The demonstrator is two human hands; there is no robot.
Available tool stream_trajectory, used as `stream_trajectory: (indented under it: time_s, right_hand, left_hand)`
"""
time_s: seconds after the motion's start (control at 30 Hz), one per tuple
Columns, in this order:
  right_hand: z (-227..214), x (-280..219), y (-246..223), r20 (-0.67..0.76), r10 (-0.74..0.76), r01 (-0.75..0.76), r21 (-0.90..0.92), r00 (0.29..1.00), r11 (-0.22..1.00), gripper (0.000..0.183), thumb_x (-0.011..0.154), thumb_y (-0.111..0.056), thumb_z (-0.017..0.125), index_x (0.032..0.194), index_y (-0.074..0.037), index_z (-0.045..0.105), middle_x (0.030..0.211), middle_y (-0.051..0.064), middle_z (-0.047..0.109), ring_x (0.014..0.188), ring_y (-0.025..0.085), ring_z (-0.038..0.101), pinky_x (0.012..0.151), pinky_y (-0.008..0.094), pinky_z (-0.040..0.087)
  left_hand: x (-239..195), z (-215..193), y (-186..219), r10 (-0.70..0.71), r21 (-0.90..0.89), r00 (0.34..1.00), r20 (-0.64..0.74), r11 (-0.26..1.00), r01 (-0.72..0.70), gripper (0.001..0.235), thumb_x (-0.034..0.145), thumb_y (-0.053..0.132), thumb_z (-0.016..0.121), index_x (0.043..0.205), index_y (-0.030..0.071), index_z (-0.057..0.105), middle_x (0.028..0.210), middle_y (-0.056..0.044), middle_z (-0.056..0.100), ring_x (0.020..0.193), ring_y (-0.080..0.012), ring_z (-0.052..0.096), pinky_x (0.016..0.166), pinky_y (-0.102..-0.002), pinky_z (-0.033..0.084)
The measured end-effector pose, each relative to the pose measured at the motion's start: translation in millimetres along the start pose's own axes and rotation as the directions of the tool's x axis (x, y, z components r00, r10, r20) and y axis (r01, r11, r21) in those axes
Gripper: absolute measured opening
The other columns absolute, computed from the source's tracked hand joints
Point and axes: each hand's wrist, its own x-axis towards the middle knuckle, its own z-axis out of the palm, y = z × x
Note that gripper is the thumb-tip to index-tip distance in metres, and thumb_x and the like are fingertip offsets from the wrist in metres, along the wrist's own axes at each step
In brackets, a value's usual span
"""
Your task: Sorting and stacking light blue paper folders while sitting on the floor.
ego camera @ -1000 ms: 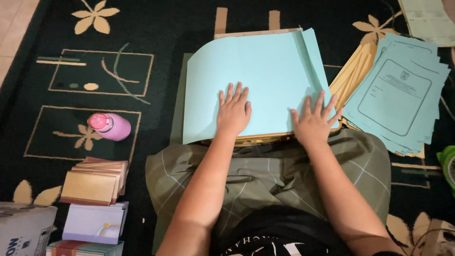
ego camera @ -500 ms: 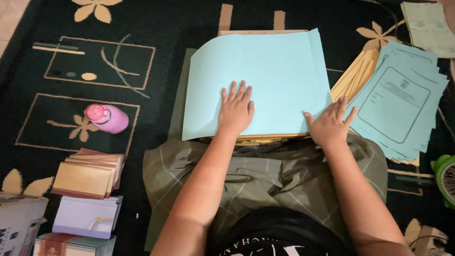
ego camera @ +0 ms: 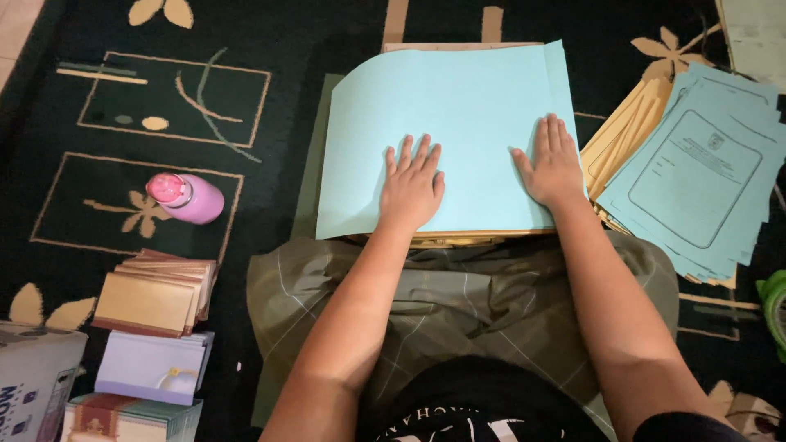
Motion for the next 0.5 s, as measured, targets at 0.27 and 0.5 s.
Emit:
stream_trajectory:
  time_s: [0.27, 0.5]
  right_hand:
    - [17, -31, 22, 0.004, 0.008, -0.008, -0.037, 1.0, 0.999, 0.087, 0.109, -0.063, 0.012, 0.166, 0.002, 0.019, 0.173, 0.022, 0.015, 0.161, 0.033, 0.01, 0.132, 0.04, 0.007]
    - [20, -11, 27, 0.0, -0.037, 0.037, -0.065, 0.999, 0.997, 0.085, 0.109, -0.06, 0.012, 0.166, 0.003, 0.016, 0.173, 0.023, 0.012, 0.161, 0.034, 0.008, 0.132, 0.041, 0.004]
  left_hand:
    - [3, 11, -6, 0.019, 0.003, 0.998, -0.067, 1.0, -0.019, 0.055, 0.105, 0.037, 0.042, 0.156, 0.018, 0.046, 0.168, -0.006, 0.034, 0.157, -0.0318, 0.023, 0.127, -0.058, 0.009]
    - [0, 9, -2, 0.017, 0.004, 0.998, -0.063, 1.0, -0.017, 0.054, 0.105, 0.036, 0.042, 0.156, 0.018, 0.046, 0.168, -0.007, 0.033, 0.157, -0.0321, 0.021, 0.127, -0.058, 0.008]
